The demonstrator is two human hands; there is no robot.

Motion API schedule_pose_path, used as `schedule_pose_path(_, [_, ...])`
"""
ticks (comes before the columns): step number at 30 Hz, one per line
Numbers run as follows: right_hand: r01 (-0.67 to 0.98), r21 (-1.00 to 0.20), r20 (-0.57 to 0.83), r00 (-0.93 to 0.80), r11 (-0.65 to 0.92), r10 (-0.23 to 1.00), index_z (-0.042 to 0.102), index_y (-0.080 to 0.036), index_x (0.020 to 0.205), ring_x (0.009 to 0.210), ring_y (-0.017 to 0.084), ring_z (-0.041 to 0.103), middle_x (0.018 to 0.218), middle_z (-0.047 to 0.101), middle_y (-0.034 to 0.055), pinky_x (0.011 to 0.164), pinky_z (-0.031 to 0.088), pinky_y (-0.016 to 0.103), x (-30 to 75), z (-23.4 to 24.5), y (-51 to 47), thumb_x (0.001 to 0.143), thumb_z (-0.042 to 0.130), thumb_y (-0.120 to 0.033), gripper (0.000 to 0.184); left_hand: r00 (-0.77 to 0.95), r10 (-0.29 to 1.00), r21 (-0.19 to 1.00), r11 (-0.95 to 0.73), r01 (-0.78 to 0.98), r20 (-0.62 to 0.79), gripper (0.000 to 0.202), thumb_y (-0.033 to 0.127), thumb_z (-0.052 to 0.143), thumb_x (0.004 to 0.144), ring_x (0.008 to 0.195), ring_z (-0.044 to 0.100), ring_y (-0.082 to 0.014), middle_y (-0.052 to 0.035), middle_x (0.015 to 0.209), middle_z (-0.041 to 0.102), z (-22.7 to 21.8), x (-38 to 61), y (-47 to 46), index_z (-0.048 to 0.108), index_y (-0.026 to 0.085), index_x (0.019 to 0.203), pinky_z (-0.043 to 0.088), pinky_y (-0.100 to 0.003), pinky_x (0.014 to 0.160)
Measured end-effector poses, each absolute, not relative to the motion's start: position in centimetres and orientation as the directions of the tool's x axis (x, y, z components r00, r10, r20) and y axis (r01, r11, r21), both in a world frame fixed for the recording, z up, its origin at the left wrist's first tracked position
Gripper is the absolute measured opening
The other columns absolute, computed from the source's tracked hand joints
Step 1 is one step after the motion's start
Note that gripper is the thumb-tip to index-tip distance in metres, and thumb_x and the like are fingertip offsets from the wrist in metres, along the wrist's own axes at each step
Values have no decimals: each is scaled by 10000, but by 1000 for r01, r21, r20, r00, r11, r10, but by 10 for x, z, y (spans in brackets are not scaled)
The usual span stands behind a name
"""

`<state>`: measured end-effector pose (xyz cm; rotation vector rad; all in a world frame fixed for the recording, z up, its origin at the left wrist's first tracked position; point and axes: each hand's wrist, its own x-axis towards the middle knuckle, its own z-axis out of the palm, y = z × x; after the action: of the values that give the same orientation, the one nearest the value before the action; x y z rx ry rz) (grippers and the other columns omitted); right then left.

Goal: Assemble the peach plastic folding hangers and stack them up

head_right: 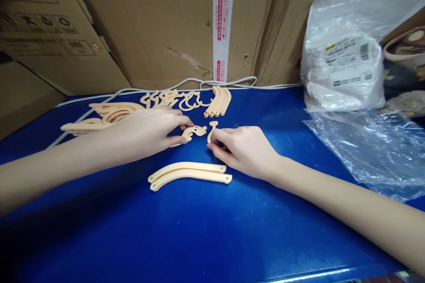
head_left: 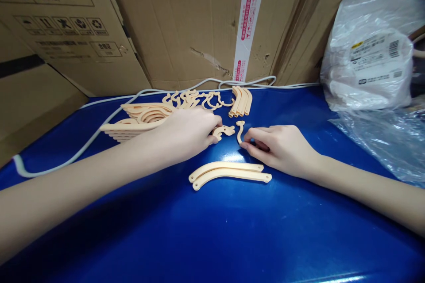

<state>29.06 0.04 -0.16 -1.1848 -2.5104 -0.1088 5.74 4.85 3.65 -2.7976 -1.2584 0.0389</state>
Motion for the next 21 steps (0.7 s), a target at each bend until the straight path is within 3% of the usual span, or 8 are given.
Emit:
schedule_pose_path(11, [755,-31,369,-600,655,710,649,-198,829,524,119,564,593,626,-16,535,299,239,291,-2,-1,1001,495,-323,263,645,763,99,-639,762,-36,257,351,609,885,901,676,-218,-16,1027,756,39,56,58,694,254,1107,421,-293,686])
schedule_pose_path(16, [755,-23,381,-600,656,704,664,-197,835,526,117,578,608,644,-18,534,312,237,290,-2,-2,996,515,-313,249,603,794,56,-607,793,78,196,315,566,930,954,667,-255,-52,1046,745,46,55,39,684,218,1053,431,-335,743])
schedule_pose_path(21, [730,-20,439,-608,684,662,682,-205,884,498,108,563,586,630,-33,538,360,232,291,3,-3,991,516,-288,214,657,709,197,-703,683,254,253,337,417,1018,988,640,-224,-37,1051,716,47,42,7,647,233,1033,448,-340,836])
